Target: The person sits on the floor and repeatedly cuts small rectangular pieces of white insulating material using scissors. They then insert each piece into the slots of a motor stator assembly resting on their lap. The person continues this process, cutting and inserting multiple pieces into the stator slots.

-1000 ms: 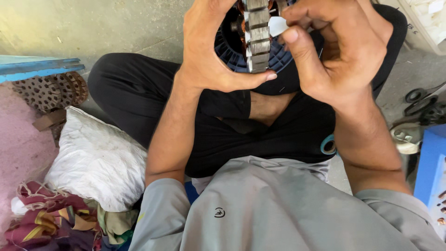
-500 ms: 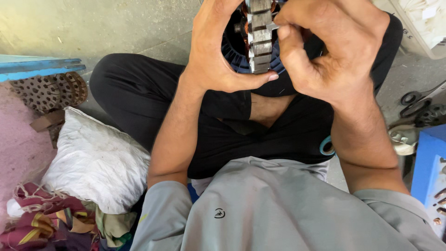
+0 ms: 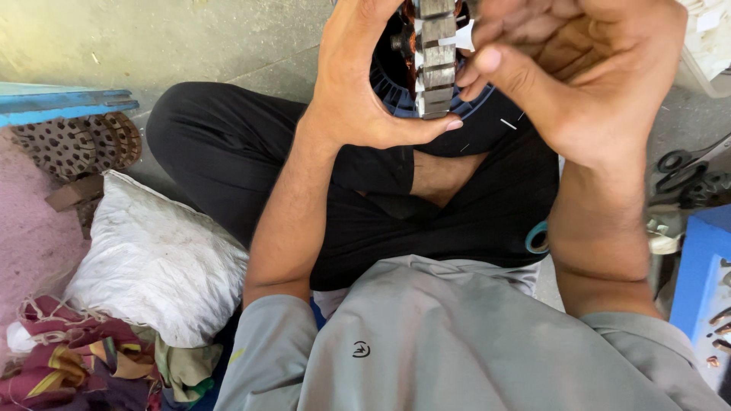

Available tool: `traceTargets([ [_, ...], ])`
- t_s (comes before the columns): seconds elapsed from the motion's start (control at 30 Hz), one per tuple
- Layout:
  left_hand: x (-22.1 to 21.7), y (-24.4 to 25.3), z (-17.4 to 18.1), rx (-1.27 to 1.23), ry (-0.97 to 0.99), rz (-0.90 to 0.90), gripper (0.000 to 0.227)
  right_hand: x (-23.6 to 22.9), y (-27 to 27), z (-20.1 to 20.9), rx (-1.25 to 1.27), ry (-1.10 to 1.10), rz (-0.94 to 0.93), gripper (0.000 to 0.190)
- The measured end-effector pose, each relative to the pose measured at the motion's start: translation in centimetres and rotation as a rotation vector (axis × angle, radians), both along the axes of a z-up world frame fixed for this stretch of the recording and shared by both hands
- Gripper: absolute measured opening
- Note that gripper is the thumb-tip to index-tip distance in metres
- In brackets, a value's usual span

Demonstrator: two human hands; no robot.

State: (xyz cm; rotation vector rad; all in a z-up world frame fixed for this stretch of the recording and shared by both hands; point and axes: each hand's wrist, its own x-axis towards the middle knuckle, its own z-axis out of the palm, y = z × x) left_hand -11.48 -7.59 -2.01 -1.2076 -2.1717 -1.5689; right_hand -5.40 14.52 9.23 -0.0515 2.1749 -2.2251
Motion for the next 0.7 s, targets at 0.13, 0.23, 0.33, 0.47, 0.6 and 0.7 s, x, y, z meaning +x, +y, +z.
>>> traceTargets([
  [0.13,0.0,0.1,-0.1,0.017,0.0,-0.011,0.106,0.0,0.7,-2.1,0.032,0.201,0.084,0.01],
  [0.23,-0.2,0.2,-0.1,0.01,0.005,-0.019,0.105,-0.1,1.7,-3.2,0.064,0.247,0.117,0.009],
  [0.33,-0.1,0.2,0.0,-0.02,0.009,0.002,0.103,0.0,2.1,-3.4,0.074,0.192,0.111,0.006],
  [0.47,-0.1,0.3,0.2,-0.002,0.013,0.002,0.104,-0.4,2.3,-3.0,0.081,0.189,0.162,0.006],
  [0.6,0.0,0.0,0.3,0.031,0.003,-0.003,0.104,-0.7,1.9,-2.9,0.008,0.13,0.166,0.005],
  [0.7,0.0,0.1,0.3,0.013,-0.022,-0.003,0.104,-0.7,1.8,-3.2,-0.04,0.136,0.151,0.006],
])
